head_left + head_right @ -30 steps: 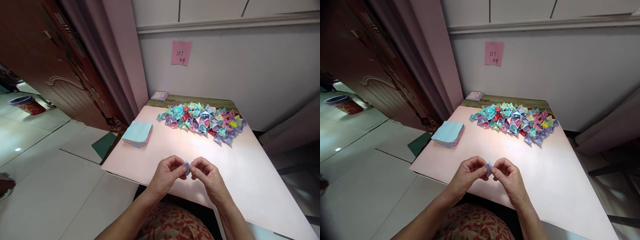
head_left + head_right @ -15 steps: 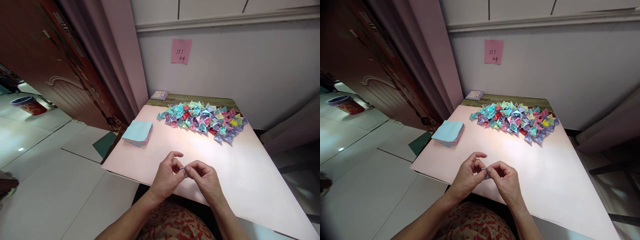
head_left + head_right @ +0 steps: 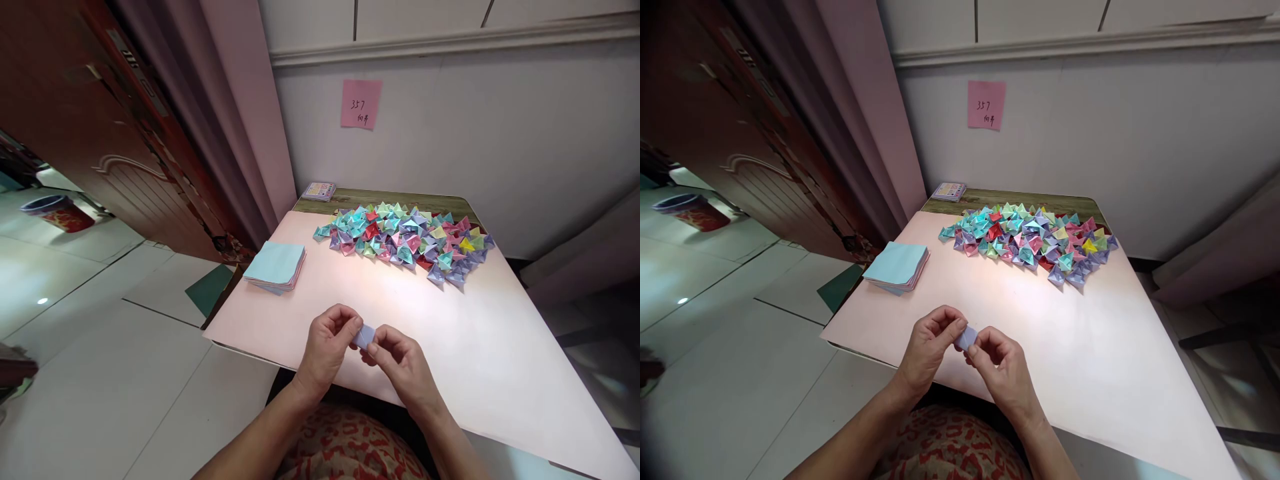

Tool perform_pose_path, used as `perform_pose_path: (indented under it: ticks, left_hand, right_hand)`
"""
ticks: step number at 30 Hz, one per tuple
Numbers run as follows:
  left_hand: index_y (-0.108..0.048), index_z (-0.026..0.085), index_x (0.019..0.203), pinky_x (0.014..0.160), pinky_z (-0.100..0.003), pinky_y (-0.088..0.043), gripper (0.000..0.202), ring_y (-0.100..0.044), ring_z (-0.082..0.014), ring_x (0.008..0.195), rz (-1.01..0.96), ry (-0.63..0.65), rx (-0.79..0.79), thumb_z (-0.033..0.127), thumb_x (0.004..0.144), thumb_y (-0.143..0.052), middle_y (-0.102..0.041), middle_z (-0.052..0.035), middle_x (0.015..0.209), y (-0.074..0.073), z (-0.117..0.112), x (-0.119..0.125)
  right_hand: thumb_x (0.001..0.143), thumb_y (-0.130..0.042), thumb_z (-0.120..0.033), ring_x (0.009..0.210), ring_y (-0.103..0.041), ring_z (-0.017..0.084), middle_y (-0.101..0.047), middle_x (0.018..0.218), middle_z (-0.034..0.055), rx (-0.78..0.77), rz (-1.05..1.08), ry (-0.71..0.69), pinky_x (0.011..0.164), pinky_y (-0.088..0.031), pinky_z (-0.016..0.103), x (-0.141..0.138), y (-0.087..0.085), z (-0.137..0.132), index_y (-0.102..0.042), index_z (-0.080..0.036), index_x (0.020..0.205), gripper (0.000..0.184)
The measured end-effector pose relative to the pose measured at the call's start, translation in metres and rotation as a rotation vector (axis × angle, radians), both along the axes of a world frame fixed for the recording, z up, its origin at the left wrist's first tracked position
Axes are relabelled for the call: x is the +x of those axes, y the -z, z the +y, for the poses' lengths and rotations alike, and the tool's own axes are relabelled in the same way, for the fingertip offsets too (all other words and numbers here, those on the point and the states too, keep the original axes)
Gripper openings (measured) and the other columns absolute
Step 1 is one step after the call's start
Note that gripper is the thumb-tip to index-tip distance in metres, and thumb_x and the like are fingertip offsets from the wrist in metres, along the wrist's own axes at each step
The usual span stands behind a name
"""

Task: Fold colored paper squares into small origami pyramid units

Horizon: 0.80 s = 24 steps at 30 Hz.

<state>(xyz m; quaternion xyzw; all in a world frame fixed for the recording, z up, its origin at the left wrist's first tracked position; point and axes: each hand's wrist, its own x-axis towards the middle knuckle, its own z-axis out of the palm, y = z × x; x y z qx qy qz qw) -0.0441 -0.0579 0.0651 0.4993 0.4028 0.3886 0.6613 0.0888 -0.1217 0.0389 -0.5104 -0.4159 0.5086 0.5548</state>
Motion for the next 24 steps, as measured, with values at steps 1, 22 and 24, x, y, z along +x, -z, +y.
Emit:
perform_pose_path:
  ticks: [1, 22, 24]
  left_hand:
    - [-0.061, 0.015, 0.073, 0.053, -0.023, -0.043, 0.023, -0.052, -0.0099, 0.054, -0.003, 0.021, -0.012, 0.035, 0.078, -0.070, -0.058, 0.0016, 0.063, 0.000, 0.001, -0.001]
    - [-0.069, 0.015, 0.092, 0.075, -0.028, -0.052, 0.014, -0.064, -0.0159, 0.079, 0.071, 0.223, 0.318, 0.027, 0.087, -0.064, -0.068, -0.0057, 0.085, -0.002, -0.001, -0.019]
    - [-0.069, 0.016, 0.094, 0.077, -0.030, -0.052, 0.014, -0.064, -0.0177, 0.083, 0.097, 0.233, 0.377, 0.024, 0.083, -0.069, -0.069, -0.0068, 0.089, -0.002, 0.000, -0.021]
  right_hand:
    - [0.085, -0.066, -0.041, 0.067, -0.058, 0.015, -0.065, 0.072, 0.0015, 0.004, 0.011, -0.016, 0.064, -0.046, 0.026, 0.000, -0.001, -0.001, -0.059, -0.020, 0.079, 0.023]
    - [0.086, -0.069, -0.027, 0.088, -0.069, 0.019, -0.071, 0.091, 0.0030, 0.152, -0.072, 0.010, 0.081, -0.056, 0.030, 0.020, 0.004, -0.008, -0.070, -0.024, 0.096, 0.011]
    - [0.086, -0.069, -0.028, 0.088, -0.068, 0.019, -0.070, 0.091, 0.0031, 0.152, -0.085, 0.014, 0.081, -0.055, 0.030, 0.022, 0.002, -0.008, -0.069, -0.024, 0.097, 0.011]
